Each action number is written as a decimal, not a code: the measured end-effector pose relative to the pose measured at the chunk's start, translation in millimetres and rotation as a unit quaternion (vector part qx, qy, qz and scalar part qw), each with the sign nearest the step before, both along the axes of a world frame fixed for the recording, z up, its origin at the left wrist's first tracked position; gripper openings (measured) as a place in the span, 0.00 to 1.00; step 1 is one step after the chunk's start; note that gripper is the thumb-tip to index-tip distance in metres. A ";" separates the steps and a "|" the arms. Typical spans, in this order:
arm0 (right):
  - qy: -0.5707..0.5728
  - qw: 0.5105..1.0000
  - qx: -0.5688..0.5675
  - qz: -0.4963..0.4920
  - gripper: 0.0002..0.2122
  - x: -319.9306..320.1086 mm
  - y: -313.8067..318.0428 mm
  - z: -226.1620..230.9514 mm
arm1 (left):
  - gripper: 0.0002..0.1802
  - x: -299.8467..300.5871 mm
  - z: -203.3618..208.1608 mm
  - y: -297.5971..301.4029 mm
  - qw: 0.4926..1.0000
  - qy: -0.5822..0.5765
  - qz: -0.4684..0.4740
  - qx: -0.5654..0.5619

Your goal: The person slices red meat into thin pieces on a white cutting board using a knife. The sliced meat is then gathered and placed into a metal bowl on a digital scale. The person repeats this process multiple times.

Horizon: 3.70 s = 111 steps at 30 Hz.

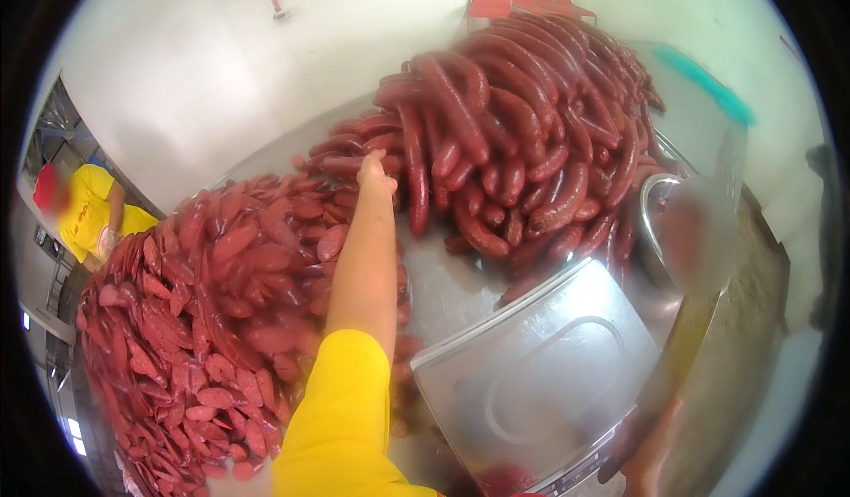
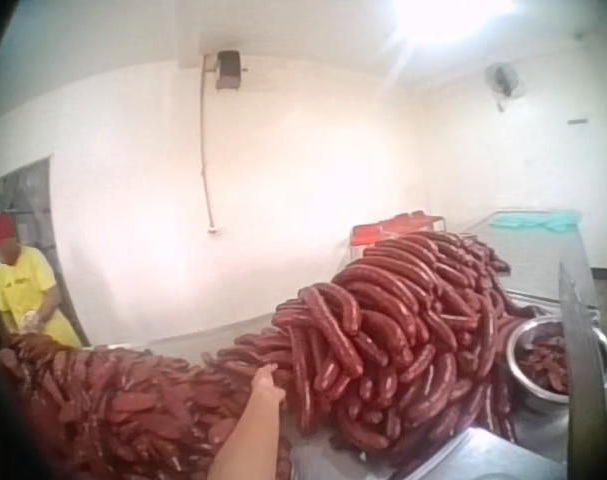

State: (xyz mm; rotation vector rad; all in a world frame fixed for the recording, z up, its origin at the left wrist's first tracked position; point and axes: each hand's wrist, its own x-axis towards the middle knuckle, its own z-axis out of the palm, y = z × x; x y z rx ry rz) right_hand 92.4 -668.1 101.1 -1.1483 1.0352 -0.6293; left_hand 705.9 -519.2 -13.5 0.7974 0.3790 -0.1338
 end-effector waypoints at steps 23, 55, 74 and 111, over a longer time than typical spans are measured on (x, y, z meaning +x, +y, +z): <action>-0.067 0.992 -0.053 0.093 0.36 -129.0 99.1 42.1 | 0.25 -355.4 141.4 82.9 0.848 -0.261 -0.439 0.138; -0.139 0.969 -0.053 0.198 0.36 -292.0 -113.9 35.5 | 0.16 -609.3 250.9 -13.3 0.611 -0.531 -0.048 0.585; -0.135 0.989 -0.001 0.052 0.34 -318.5 -154.0 27.6 | 0.17 -586.4 208.1 -87.1 0.525 -0.547 -0.100 0.645; 0.034 0.888 -0.063 0.455 0.36 -136.2 144.8 7.7 | 0.38 -676.2 99.6 389.8 0.446 -0.217 -0.300 0.814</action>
